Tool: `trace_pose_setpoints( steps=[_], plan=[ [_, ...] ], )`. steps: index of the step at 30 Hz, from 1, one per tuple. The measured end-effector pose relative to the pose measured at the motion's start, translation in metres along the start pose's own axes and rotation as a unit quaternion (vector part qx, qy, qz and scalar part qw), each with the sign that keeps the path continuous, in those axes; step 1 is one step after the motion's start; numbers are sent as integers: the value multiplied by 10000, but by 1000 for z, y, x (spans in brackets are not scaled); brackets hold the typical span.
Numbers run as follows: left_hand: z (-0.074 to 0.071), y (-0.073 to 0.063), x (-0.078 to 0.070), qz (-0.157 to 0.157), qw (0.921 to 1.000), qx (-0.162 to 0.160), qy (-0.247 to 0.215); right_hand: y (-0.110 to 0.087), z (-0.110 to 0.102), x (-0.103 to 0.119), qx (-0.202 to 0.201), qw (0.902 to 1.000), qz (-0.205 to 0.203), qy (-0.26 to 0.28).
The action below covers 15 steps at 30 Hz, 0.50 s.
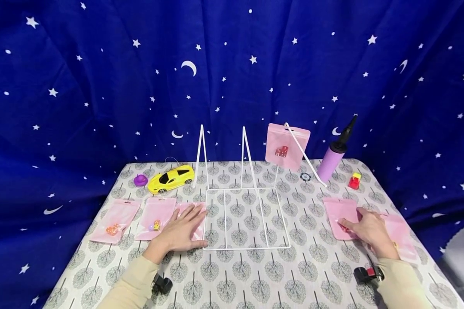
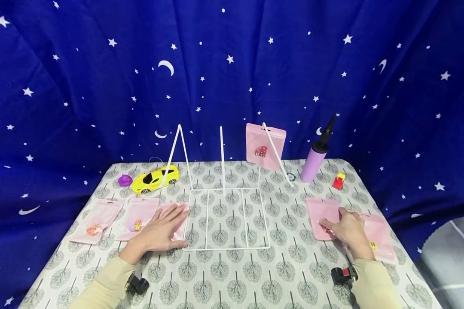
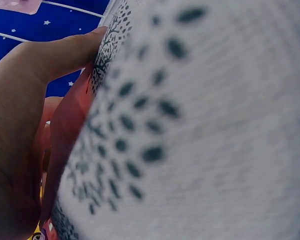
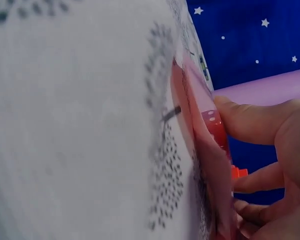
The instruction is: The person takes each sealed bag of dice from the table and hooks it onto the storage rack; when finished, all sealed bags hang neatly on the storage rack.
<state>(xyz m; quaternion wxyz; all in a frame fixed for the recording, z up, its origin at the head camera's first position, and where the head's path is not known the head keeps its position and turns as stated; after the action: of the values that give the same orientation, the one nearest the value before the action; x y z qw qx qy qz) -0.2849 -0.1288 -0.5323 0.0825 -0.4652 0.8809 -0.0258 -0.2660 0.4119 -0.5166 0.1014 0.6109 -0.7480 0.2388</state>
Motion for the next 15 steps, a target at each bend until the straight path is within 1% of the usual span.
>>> trace_pose_setpoints(
  steps=[5, 8, 11, 13, 15],
  plan=[
    [0, 0, 0, 6, 10000, 24, 2, 2, -1, 1, -62, 9998, 187, -67],
    [0, 0, 0, -3, 10000, 62, 23, 3, 1, -2, -70, 9996, 263, 61],
    [-1, 1, 1, -14, 10000, 51, 47, 2, -1, -2, -306, 9994, 130, 128],
    [-1, 1, 1, -14, 10000, 52, 40, 1, -3, 0, -525, 9985, -54, 118],
    [0, 1, 1, -22, 10000, 82, 31, 0, -4, 0, -646, 9976, -131, 199]
  ],
)
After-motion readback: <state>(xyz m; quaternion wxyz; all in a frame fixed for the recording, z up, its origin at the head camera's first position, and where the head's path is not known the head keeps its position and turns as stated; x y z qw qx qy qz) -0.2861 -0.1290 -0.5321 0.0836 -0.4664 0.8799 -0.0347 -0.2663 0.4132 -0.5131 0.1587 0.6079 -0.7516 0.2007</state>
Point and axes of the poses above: each hand's wrist, its own y-axis towards the middle knuckle, its own z-axis out of the palm, x = y × z, the point moved 9 cm from there along y, towards the middle knuckle, and after that the axes turned 6 degrees about x, right-handed, at the moved point
